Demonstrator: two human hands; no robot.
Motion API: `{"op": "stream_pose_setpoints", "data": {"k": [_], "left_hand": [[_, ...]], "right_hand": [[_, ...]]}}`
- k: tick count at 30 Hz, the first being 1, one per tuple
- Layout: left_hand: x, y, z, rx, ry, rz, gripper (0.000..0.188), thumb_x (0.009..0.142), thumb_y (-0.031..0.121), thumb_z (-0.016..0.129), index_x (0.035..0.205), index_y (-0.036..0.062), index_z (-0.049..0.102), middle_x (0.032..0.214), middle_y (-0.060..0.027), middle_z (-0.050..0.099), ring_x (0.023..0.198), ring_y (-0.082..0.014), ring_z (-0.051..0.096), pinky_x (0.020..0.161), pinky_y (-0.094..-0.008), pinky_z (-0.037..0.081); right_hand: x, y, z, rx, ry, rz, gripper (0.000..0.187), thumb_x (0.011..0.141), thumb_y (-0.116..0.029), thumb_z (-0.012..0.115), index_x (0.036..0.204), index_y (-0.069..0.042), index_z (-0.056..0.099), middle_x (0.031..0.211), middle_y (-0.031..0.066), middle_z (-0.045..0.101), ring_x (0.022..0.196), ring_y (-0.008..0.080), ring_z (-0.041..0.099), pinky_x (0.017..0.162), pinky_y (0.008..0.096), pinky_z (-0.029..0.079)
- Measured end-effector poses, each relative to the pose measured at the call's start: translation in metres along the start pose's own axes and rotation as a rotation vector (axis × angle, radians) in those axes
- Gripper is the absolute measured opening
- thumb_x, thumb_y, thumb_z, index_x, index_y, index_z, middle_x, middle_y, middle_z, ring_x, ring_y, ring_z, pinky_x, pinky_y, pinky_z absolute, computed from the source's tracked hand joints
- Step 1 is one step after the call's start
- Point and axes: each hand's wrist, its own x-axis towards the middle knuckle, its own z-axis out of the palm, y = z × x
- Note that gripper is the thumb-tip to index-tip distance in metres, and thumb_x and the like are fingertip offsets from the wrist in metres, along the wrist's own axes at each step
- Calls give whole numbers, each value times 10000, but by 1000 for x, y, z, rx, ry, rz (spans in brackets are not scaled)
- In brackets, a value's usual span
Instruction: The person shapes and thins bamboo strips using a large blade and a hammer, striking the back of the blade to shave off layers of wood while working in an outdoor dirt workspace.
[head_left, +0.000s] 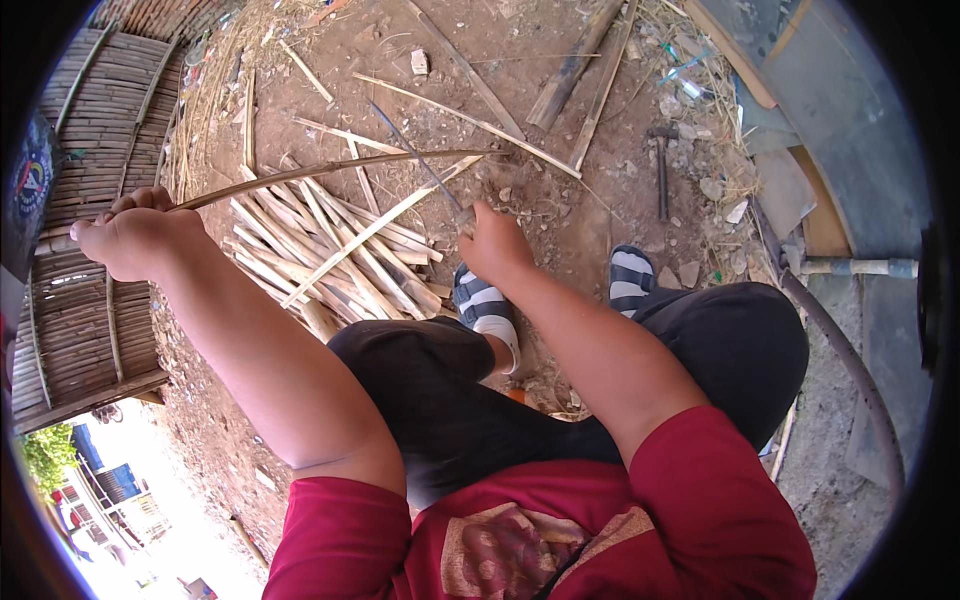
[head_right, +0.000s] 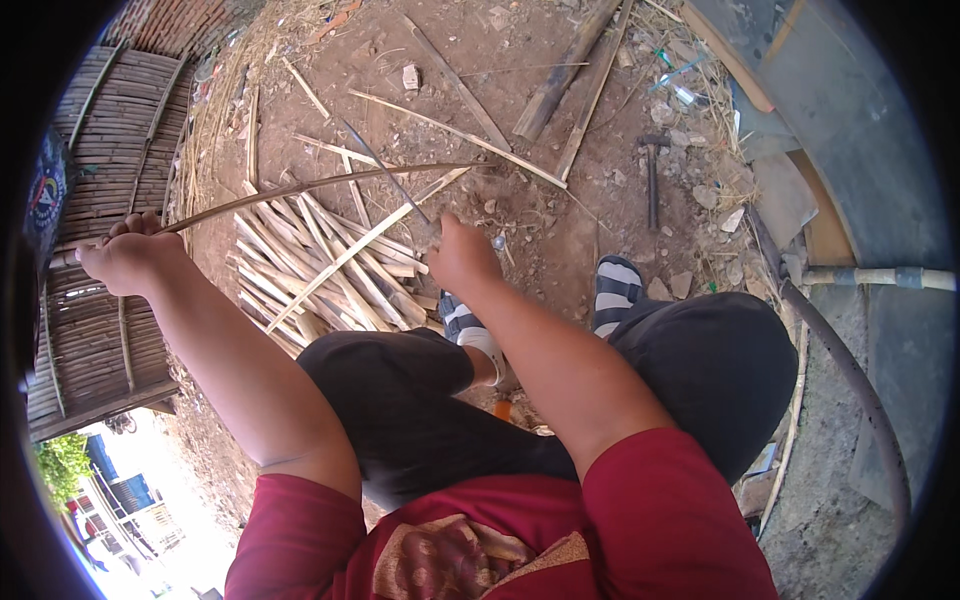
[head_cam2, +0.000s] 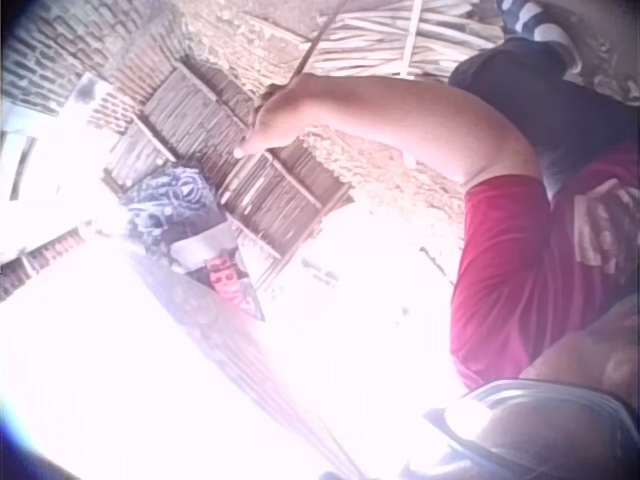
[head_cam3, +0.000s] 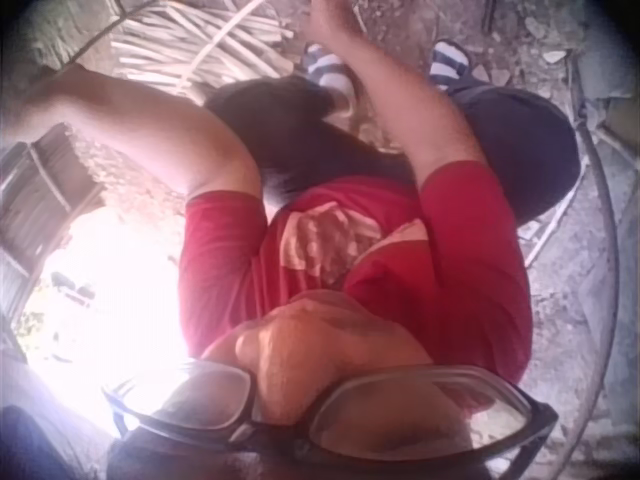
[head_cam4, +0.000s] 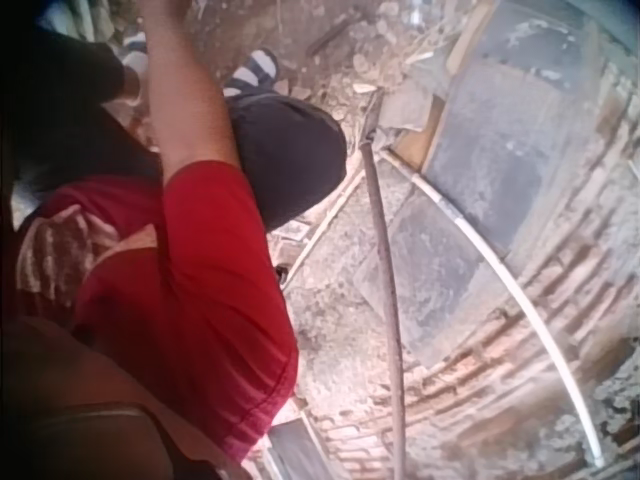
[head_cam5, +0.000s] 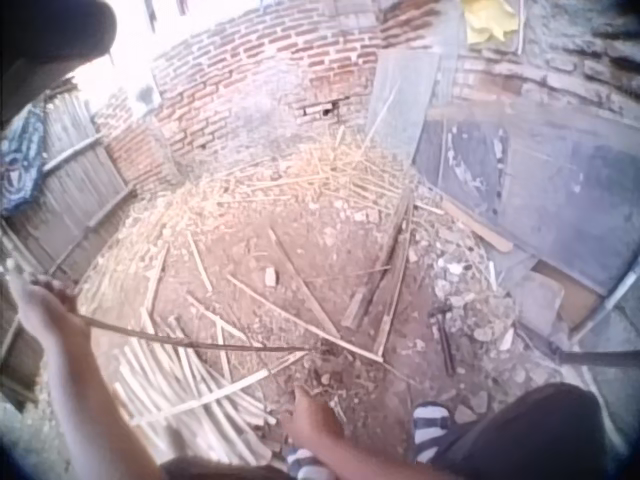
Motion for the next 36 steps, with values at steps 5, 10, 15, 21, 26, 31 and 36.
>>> {"op": "stream_pose_setpoints", "data": {"k": [5,10,15,21,26,31,36], "left_hand": [[5,1,-7,-58,-36,57,406,1040,419,462,823,85,383,662,-14,359,543,-141,291,524,-320,262],[-1,-7,-1,-55,-91,92,415,998,418,593,1104,23,520,682,-12,352,545,-147,301,520,-318,266],[11,-12,-11,-38,-88,90,418,988,381,629,1196,32,530,690,-13,351,542,-147,309,527,-310,281],[-3,-3,-2,-45,-139,92,415,1010,303,620,1317,49,507,742,-16,369,571,-148,331,527,-306,313],[11,-8,-9,-3,-97,88,407,979,346,647,1183,7,551,663,-26,391,519,-146,356,493,-299,284],[25,-18,-17,-25,-58,67,430,987,323,636,1258,1,551,661,-21,395,531,-141,365,501,-285,307],[10,-9,-10,-16,-61,87,386,994,302,630,1222,0,557,655,-17,394,536,-132,366,495,-284,315]], "right_hand": [[-5,-47,-10,149,176,-263,354,856,-219,724,1118,-26,584,870,243,699,859,464,679,784,539,541],[-7,4,9,-35,48,-122,377,848,-217,737,1142,-36,587,880,244,700,865,458,681,779,535,542],[-4,1,-6,-62,-2,-39,344,841,-180,709,1119,-71,537,937,217,697,879,422,696,774,520,559],[-11,-32,2,109,146,-422,440,822,-169,742,1213,-60,573,939,245,699,887,438,684,749,515,549],[-11,12,11,-59,-46,-45,397,815,-159,741,1155,-30,580,900,248,695,888,454,681,774,533,546],[-10,-25,-9,23,34,-154,327,822,-160,738,1085,-29,593,882,245,690,866,457,678,753,531,541],[-12,-65,-17,237,273,-491,274,846,-151,722,1060,-54,582,871,213,686,827,440,678,716,517,538]]}}
